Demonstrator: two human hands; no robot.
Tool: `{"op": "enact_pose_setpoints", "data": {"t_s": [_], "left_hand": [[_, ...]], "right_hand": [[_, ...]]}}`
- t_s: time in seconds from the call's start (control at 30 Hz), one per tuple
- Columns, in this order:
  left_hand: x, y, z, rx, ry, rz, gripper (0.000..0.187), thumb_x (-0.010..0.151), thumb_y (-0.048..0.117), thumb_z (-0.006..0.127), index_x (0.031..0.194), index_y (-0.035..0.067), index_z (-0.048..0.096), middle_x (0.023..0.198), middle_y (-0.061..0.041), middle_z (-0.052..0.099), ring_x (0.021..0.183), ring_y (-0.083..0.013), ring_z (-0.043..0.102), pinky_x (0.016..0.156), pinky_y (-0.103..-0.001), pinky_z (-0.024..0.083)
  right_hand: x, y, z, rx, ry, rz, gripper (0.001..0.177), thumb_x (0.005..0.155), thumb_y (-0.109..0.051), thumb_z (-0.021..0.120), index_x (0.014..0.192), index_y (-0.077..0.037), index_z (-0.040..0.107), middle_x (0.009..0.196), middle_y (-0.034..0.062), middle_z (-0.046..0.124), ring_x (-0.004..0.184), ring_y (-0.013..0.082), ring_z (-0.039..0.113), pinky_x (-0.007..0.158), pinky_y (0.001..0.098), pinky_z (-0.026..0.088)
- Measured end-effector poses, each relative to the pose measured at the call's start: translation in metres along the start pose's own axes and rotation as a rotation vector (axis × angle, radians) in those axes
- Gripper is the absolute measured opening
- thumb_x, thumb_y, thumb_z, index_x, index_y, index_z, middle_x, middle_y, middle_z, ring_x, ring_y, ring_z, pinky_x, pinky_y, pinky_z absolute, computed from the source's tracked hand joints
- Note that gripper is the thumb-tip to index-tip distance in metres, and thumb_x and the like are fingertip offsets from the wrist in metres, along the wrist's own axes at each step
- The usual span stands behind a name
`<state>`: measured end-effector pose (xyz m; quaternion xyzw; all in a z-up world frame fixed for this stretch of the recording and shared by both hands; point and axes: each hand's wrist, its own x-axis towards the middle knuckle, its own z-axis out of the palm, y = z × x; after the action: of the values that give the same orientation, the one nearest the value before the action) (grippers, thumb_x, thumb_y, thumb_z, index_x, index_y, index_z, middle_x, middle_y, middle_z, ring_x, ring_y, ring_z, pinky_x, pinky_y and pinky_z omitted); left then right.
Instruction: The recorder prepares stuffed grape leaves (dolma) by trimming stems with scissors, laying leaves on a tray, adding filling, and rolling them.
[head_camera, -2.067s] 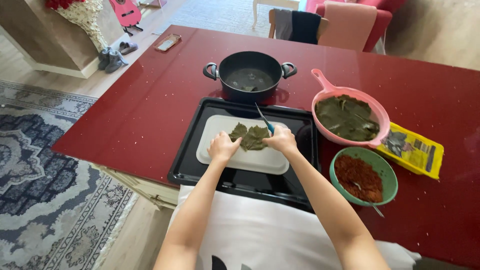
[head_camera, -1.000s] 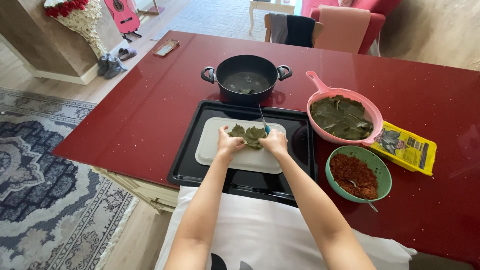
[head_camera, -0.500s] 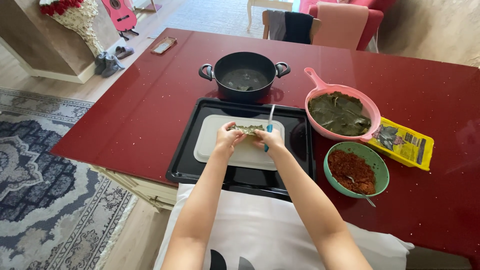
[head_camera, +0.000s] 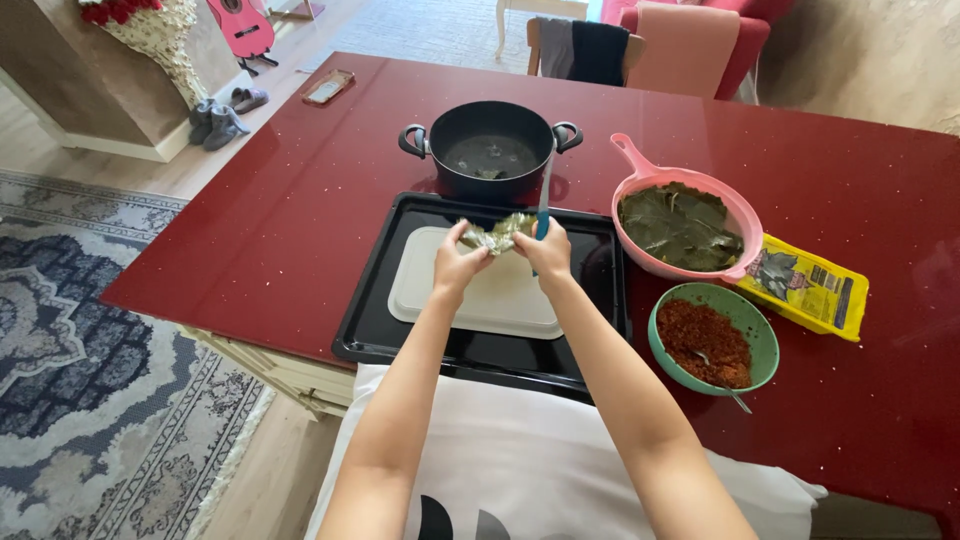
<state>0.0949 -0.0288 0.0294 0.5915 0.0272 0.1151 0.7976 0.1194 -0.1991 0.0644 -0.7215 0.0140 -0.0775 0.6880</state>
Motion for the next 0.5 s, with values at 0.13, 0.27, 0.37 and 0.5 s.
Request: {"op": "enact_pose_setpoints", "data": {"t_s": [0.13,0.27,0.37,0.5], "left_hand": [[-0.026,0.001,0.003,0.415,0.067,-0.271,0.060,0.088,0.008,0.077,0.143,0.003,0.054,0.119,-0.015,0.070,0.094,-0.0195,0.074,0.077,-0.027,0.064],[-0.029,-0.020,-0.003,0.300,0.142,-0.205,0.047,0.081,0.005,0.078,0.126,-0.003,0.066,0.107,-0.017,0.075,0.078,-0.0204,0.076,0.067,-0.030,0.064],[-0.034,-0.015,-0.001,0.481,0.163,-0.204,0.049,0.076,0.010,0.079,0.124,0.002,0.070,0.104,-0.019,0.079,0.077,-0.0223,0.078,0.069,-0.030,0.063],[-0.027,-0.040,-0.009,0.928,0.226,0.015,0.049,0.068,0.021,0.088,0.114,0.010,0.076,0.115,-0.014,0.069,0.099,-0.0304,0.069,0.088,-0.041,0.056]], "right_hand": [[-0.003,0.039,-0.011,-0.336,0.017,-0.037,0.031,0.072,-0.015,0.082,0.077,-0.006,0.052,0.071,0.0064,0.065,0.069,0.0196,0.067,0.066,0.0372,0.055],[-0.003,0.060,-0.017,-0.598,0.006,-0.165,0.033,0.067,-0.023,0.082,0.081,-0.005,0.058,0.077,0.0125,0.067,0.075,0.0316,0.068,0.072,0.0435,0.055],[-0.006,0.062,-0.019,-0.690,0.016,-0.182,0.035,0.065,-0.025,0.082,0.085,-0.005,0.061,0.086,0.0151,0.069,0.083,0.0357,0.069,0.076,0.0462,0.055],[-0.013,0.060,-0.019,-0.771,0.007,-0.160,0.037,0.064,-0.024,0.082,0.090,-0.005,0.064,0.099,0.0172,0.067,0.095,0.0383,0.068,0.083,0.0486,0.056]]}}
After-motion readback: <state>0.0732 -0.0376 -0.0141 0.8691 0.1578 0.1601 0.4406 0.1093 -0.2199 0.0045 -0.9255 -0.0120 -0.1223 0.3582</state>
